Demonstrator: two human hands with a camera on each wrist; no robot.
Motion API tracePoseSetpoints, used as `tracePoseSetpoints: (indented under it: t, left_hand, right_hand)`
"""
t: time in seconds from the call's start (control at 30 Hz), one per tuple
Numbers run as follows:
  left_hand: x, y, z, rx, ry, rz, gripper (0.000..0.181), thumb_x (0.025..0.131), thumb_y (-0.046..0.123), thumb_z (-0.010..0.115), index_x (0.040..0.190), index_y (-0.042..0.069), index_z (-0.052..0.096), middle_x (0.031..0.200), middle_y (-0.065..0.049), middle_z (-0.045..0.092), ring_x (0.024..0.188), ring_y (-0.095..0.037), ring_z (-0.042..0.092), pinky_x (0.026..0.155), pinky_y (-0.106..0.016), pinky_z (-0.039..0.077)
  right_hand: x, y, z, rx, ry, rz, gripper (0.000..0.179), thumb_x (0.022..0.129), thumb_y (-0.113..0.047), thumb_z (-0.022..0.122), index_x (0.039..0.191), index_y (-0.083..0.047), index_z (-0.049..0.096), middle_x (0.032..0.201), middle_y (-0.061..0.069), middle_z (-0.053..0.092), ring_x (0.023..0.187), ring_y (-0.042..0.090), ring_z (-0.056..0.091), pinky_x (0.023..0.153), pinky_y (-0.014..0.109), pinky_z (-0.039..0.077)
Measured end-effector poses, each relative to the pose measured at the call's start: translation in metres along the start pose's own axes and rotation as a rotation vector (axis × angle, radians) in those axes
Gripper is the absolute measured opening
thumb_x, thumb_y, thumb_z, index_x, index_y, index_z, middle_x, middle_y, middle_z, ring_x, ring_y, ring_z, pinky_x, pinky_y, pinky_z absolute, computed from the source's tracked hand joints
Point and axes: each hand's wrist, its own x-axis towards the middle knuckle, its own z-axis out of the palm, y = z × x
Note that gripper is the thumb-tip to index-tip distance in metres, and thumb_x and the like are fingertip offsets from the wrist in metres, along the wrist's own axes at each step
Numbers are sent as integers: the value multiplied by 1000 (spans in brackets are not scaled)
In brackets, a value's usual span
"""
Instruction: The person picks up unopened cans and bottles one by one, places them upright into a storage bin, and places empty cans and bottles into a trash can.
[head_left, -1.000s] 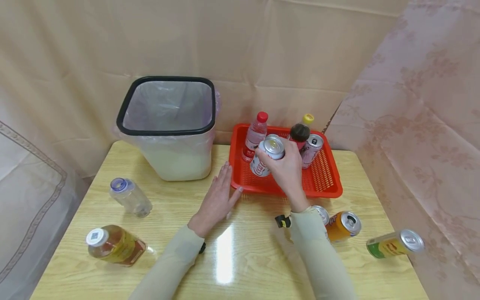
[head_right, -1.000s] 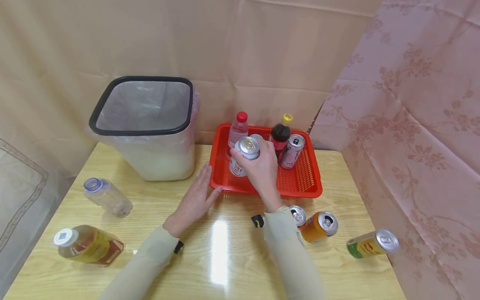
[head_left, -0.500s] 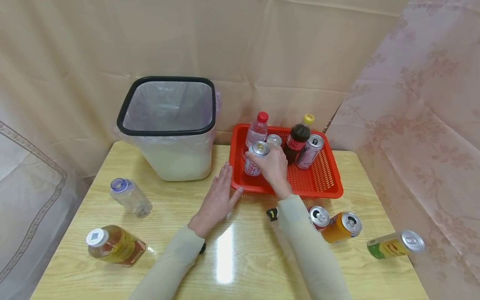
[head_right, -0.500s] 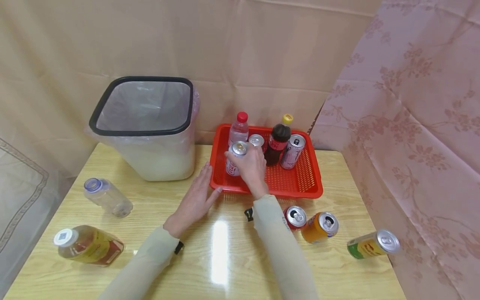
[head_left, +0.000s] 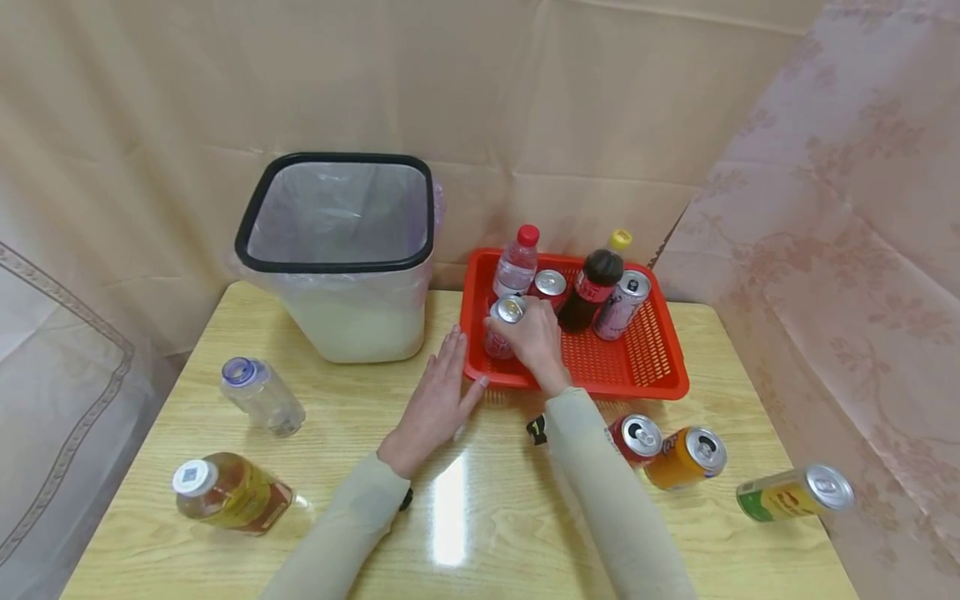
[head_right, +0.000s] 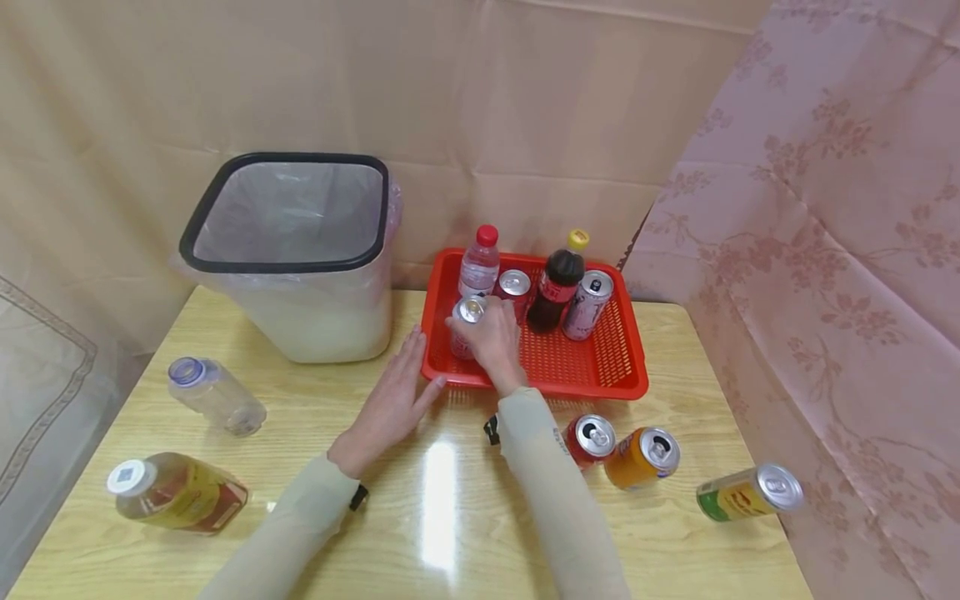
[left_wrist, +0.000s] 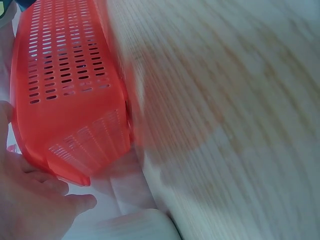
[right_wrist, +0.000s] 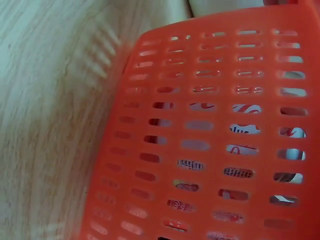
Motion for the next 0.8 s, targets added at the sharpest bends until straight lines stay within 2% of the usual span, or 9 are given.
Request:
tracePoseSetpoints:
  t: [0.27,0.47,0.6,0.8]
  left_hand:
    - [0,0,0,-1,-2,-2,81,108,47,50,165,0,14,174,-12,8,159,-29,10,123,-57,22]
    - [1,0,-1,-3,-12,-11,82,107,46,51,165,1,14,174,-11,8,159,-28,11,123,-56,22]
    - [0,0,-1,-8,-6,-11,82,107,46,51,165,1,15,174,-12,8,159,-29,12,123,-57,22]
    - [0,0,0,-11,13,3,80,108,45,50,164,-2,16,173,-14,9,158,-31,13,123,-57,23]
  right_hand:
    - [2,1,0,-10,-92,53,73,84,-41,85,133,0,51,121,16,60,111,31,59,101,47,54]
    - [-1,1,1,-30,-92,49,81,84,-46,84,138,1,47,125,18,56,114,32,56,104,49,51]
    - [-6,0,-2,-30,-72,25,88,85,-48,83,146,2,43,133,21,54,121,35,54,109,52,47]
    - [-24,-1,-17,5,21,-42,87,88,-49,80,149,2,44,141,22,51,129,37,53,111,54,44]
